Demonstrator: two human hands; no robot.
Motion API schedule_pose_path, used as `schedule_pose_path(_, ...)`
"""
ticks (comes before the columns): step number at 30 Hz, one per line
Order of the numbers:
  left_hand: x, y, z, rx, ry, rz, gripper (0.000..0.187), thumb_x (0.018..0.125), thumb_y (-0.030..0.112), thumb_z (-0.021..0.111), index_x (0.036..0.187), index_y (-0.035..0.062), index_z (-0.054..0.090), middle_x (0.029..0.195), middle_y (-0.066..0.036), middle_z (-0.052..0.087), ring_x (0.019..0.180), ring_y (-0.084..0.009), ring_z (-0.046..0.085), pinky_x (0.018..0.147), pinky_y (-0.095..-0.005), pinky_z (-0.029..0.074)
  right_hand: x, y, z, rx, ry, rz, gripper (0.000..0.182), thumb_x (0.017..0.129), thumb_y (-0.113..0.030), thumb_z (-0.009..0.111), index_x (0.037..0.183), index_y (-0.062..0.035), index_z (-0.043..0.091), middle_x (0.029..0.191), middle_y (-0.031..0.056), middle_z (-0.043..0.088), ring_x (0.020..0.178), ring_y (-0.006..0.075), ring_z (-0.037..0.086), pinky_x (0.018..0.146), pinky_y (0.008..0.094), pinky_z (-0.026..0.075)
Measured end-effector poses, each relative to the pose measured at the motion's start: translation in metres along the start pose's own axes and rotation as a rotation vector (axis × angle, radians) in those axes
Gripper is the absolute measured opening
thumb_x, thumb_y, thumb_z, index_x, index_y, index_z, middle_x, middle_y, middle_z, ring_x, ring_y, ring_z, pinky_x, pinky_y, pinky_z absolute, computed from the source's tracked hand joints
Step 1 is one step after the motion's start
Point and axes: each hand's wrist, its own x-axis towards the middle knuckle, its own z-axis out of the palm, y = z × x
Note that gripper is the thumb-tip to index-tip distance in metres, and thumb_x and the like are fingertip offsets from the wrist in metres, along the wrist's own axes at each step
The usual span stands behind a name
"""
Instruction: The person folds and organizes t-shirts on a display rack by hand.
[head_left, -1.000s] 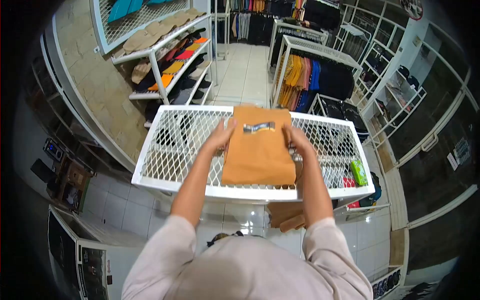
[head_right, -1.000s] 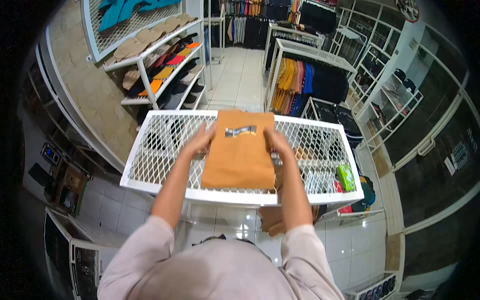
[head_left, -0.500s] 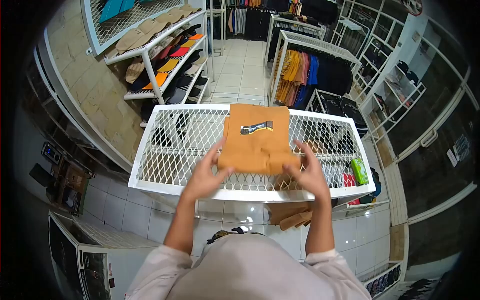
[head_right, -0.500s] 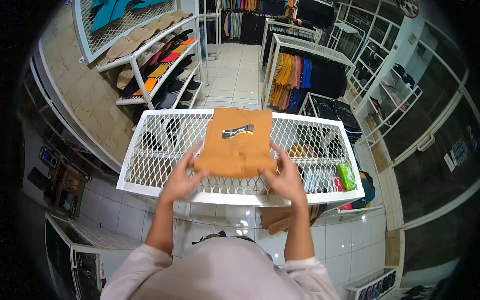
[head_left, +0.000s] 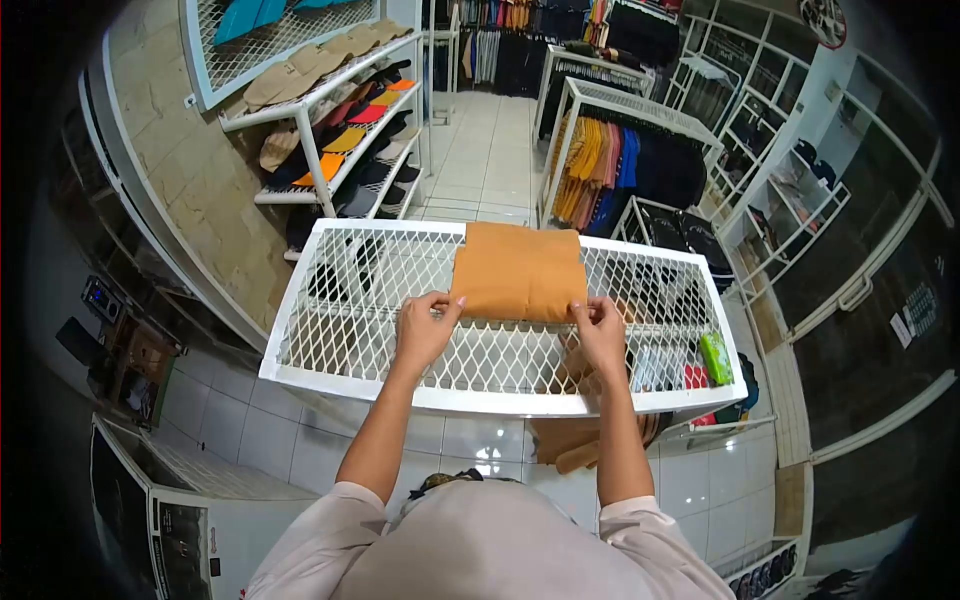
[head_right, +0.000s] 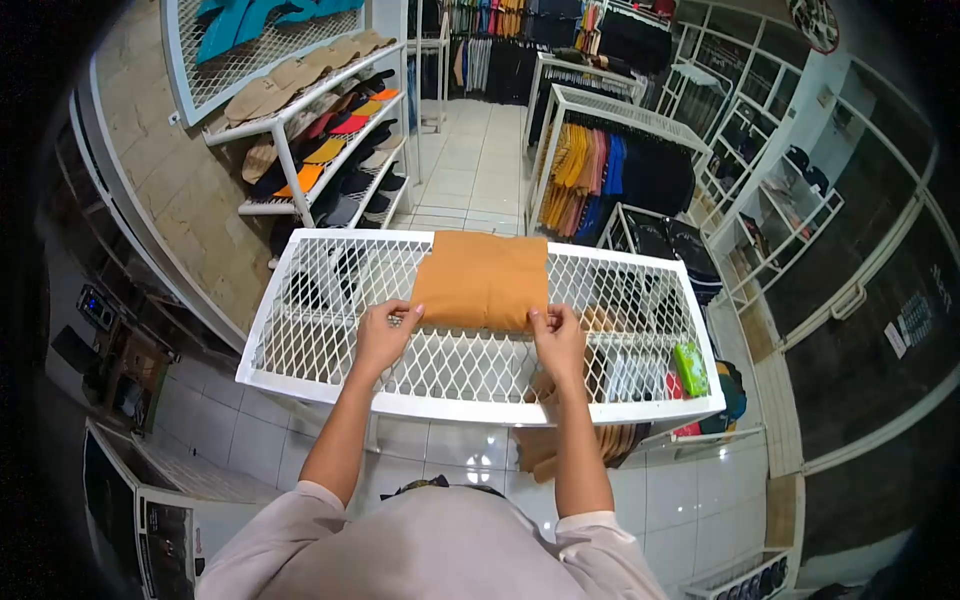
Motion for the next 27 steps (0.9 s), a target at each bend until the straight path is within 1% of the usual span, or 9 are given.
schedule_pose_path(2, 0.012, -0.004, 0.008, -0.01, 0.038, 0.04, 0.043, 0.095, 0.039, 0.07, 0.115, 0.0008, 0.068, 0.083, -0.016, 0.073, 0.088, -0.0351, 0.071, 0.081, -0.045, 0.053, 0.009, 0.001, 0.004, -0.073, 0.018, -0.111, 0.04, 0.094, -0.037, 0.073, 0.103, 0.002, 0.069, 0.082, 0.0124, 0.072, 0.074, 0.0216, 0.069, 0.072, 0.0352, 0.055)
schedule_pose_path(6, 0.056, 0.003, 0.023, -0.078, 0.255, 0.311, 0.031, 0.105, 0.032, 0.056, 0.102, 0.002, 0.061, 0.081, -0.019, 0.07, 0.086, -0.0398, 0.069, 0.076, -0.0496, 0.051, 0.044, -0.039, 0.016, -0.18, 0.11, -0.307, 0.032, 0.104, -0.033, 0.057, 0.103, -0.0015, 0.056, 0.086, 0.0309, 0.067, 0.083, 0.053, 0.064, 0.073, 0.0555, 0.049)
schedule_pose_path(10, 0.05, 0.091, -0.026, -0.028, 0.258, 0.171, 0.03, 0.106, 0.033, 0.053, 0.108, 0.0034, 0.055, 0.072, -0.017, 0.067, 0.071, -0.0398, 0.068, 0.065, -0.0501, 0.048, 0.039, -0.102, 0.0, -0.142, 0.225, -0.293, 0.033, 0.105, -0.035, 0.054, 0.107, -0.0025, 0.057, 0.087, 0.0306, 0.07, 0.085, 0.053, 0.066, 0.073, 0.056, 0.049)
schedule_pose_path(14, 0.017, 0.058, -0.036, -0.186, 0.009, 0.065, 0.048, 0.102, 0.048, 0.057, 0.122, 0.0036, 0.055, 0.074, -0.019, 0.069, 0.071, -0.035, 0.07, 0.066, -0.0462, 0.05, 0.003, -0.093, -0.03, -0.137, 0.039, -0.097, 0.055, 0.101, -0.047, 0.057, 0.129, -0.0001, 0.056, 0.089, 0.027, 0.072, 0.088, 0.0442, 0.071, 0.081, 0.0475, 0.053)
schedule_pose_path(17, 0.009, -0.012, -0.005, -0.133, -0.234, -0.157, 0.088, 0.098, 0.059, 0.057, 0.156, -0.0027, 0.032, 0.088, -0.022, 0.074, 0.094, -0.04, 0.073, 0.089, -0.0426, 0.054, -0.003, -0.029, -0.012, -0.231, -0.096, 0.09, 0.08, 0.096, -0.053, 0.061, 0.15, 0.0021, 0.038, 0.098, 0.0268, 0.073, 0.098, 0.042, 0.072, 0.09, 0.0454, 0.053)
schedule_pose_path(18, 0.003, -0.007, -0.004, -0.131, -0.24, -0.157, 0.088, 0.098, 0.059, 0.057, 0.156, -0.0027, 0.032, 0.088, -0.022, 0.074, 0.094, -0.04, 0.073, 0.089, -0.0426, 0.054, -0.01, -0.026, -0.009, -0.293, -0.153, 0.122, 0.083, 0.096, -0.051, 0.064, 0.153, 0.003, 0.036, 0.118, 0.0301, 0.067, 0.109, 0.0342, 0.068, 0.095, 0.0428, 0.051)
schedule_pose_path(20, -0.007, 0.012, -0.002, -0.015, -0.247, -0.21, 0.093, 0.098, 0.058, 0.058, 0.159, -0.0024, 0.023, 0.093, -0.023, 0.074, 0.099, -0.0402, 0.073, 0.093, -0.0427, 0.053, -0.011, -0.003, 0.009, -0.255, -0.106, 0.1, 0.075, 0.098, -0.039, 0.066, 0.153, 0.0016, 0.035, 0.117, 0.0293, 0.069, 0.109, 0.0345, 0.069, 0.093, 0.0422, 0.052)
schedule_pose_path(25, -0.027, 0.015, -0.014, -0.548, -0.329, -0.106, 0.092, 0.096, 0.009, 0.07, 0.163, 0.0011, 0.007, 0.107, -0.019, 0.074, 0.097, -0.018, 0.071, 0.085, -0.0323, 0.055, -0.043, -0.024, -0.01, 0.08, -0.165, 0.042, 0.062, 0.099, -0.018, 0.062, 0.152, 0.0003, 0.036, 0.111, 0.0228, 0.073, 0.105, 0.0317, 0.07, 0.094, 0.0392, 0.052)
schedule_pose_path(27, -0.051, 0.019, -0.04, -0.586, -0.424, -0.084, 0.093, 0.096, 0.009, 0.071, 0.164, 0.0016, 0.008, 0.106, -0.017, 0.074, 0.096, -0.0165, 0.071, 0.084, -0.0305, 0.055, -0.066, -0.026, -0.031, 0.324, -0.263, 0.129, 0.059, 0.099, -0.02, 0.058, 0.151, 0.0009, 0.037, 0.118, 0.0223, 0.071, 0.112, 0.0312, 0.068, 0.101, 0.0391, 0.049)
